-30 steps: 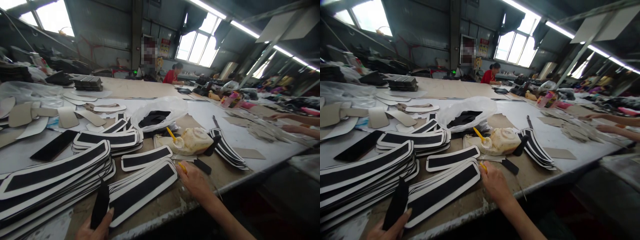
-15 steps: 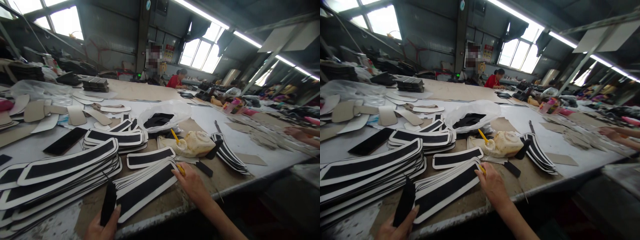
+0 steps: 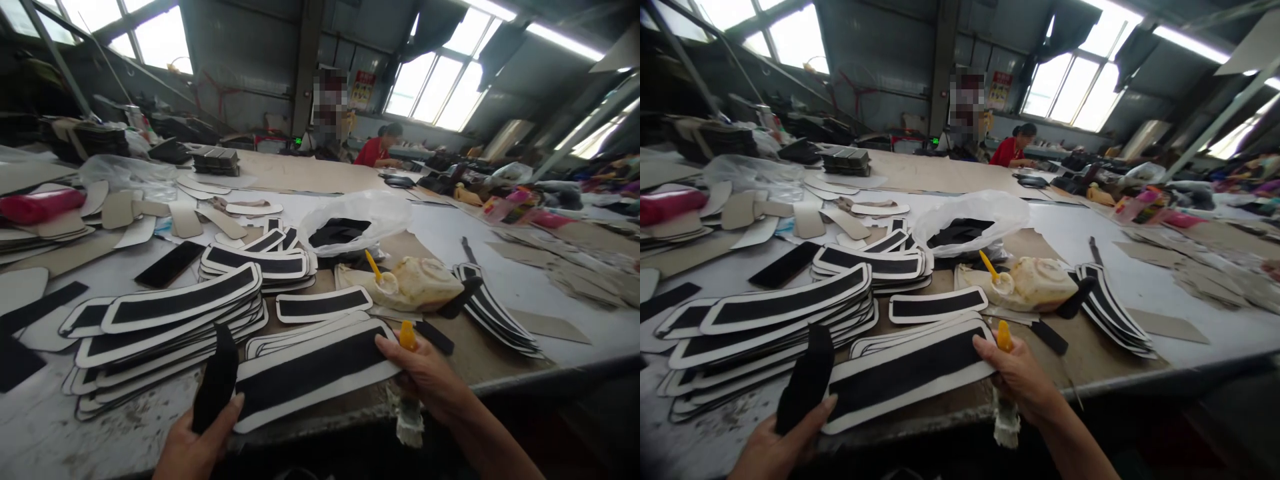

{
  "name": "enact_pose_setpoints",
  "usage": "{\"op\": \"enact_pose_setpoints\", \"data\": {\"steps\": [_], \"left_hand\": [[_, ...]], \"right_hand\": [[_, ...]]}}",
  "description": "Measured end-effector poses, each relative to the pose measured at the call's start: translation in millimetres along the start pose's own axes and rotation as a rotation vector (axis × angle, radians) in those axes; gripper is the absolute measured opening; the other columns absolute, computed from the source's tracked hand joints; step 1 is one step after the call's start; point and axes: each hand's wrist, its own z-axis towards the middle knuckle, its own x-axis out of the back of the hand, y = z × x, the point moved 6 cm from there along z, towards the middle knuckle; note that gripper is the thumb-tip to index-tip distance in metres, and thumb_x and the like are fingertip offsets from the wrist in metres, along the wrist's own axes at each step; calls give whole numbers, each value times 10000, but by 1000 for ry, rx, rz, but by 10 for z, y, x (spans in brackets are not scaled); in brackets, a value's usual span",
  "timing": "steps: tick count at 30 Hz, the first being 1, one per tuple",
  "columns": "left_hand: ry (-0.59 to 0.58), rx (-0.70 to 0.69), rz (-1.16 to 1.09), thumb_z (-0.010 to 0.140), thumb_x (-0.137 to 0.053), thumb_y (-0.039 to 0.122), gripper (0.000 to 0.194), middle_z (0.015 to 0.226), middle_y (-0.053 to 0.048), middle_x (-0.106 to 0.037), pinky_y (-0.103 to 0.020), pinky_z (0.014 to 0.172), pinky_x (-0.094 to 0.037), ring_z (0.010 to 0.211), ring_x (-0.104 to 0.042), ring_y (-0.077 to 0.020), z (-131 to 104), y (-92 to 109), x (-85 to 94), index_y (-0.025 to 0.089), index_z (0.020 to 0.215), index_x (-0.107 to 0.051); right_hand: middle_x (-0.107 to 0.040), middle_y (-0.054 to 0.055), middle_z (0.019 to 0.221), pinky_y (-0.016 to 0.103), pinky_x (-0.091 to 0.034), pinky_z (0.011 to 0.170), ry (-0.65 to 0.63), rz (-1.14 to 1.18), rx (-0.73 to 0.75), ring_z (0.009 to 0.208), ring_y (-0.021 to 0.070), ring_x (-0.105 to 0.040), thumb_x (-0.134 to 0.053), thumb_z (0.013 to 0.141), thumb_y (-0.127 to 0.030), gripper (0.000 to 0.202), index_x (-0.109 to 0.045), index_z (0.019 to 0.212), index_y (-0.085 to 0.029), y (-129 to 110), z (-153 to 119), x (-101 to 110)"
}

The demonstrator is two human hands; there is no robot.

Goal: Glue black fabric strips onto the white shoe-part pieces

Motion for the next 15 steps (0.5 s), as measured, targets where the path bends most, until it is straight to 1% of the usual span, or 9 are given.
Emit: {"op": "enact_pose_setpoints", "data": {"steps": [2,4,8,10,12,13,15], "left_hand": [[-77,82,-101,504,-725,541,481,371,60,-336,-225,397,-283,376,-318,-87,-27,-28,-12,203,464,-384],[-143,127,-191,508,-735,518,493,377,64,-327,-201,396,-260,378,-302,-66,-61,-47,-34,193,467,-367],[-243,144,-425,537,-754,453,444,392,57,-343,-162,388,-205,377,-298,-37,-149,-83,-93,152,503,-430],[-317,196,-581,555,-757,433,403,418,52,-366,-152,393,-213,387,-310,-33,-207,-118,-155,135,559,-487],[-372,262,-713,571,-768,393,378,444,60,-357,-150,399,-228,400,-313,-32,-259,-147,-211,140,593,-488],[-385,272,-760,578,-774,367,379,455,69,-337,-150,402,-230,405,-304,-29,-274,-149,-225,146,591,-466],[-403,216,-797,610,-768,332,396,468,83,-288,-152,400,-209,409,-264,-22,-281,-116,-230,157,579,-414]], "right_hand": [[-413,-75,493,130,-236,338,22,57,-38,383,23,-314,-766,614,-455,394,-516,673,-157,29,-43,10],[-396,-84,499,113,-217,331,46,118,-69,382,11,-292,-791,584,-438,418,-492,667,-159,75,-72,38],[-314,-108,454,109,-196,325,64,296,-150,367,0,-224,-823,542,-409,481,-411,609,-171,260,-98,77],[-287,-115,432,113,-193,325,65,381,-197,362,-2,-203,-834,521,-415,509,-392,598,-175,377,-103,73],[-272,-119,425,116,-193,326,76,426,-214,363,0,-201,-844,501,-414,528,-381,596,-179,468,-106,78],[-265,-119,426,117,-194,326,84,431,-217,364,2,-203,-846,499,-413,535,-374,595,-181,502,-108,87],[-260,-116,437,120,-204,330,84,406,-217,369,9,-215,-833,530,-415,525,-367,605,-186,541,-116,113]]}}
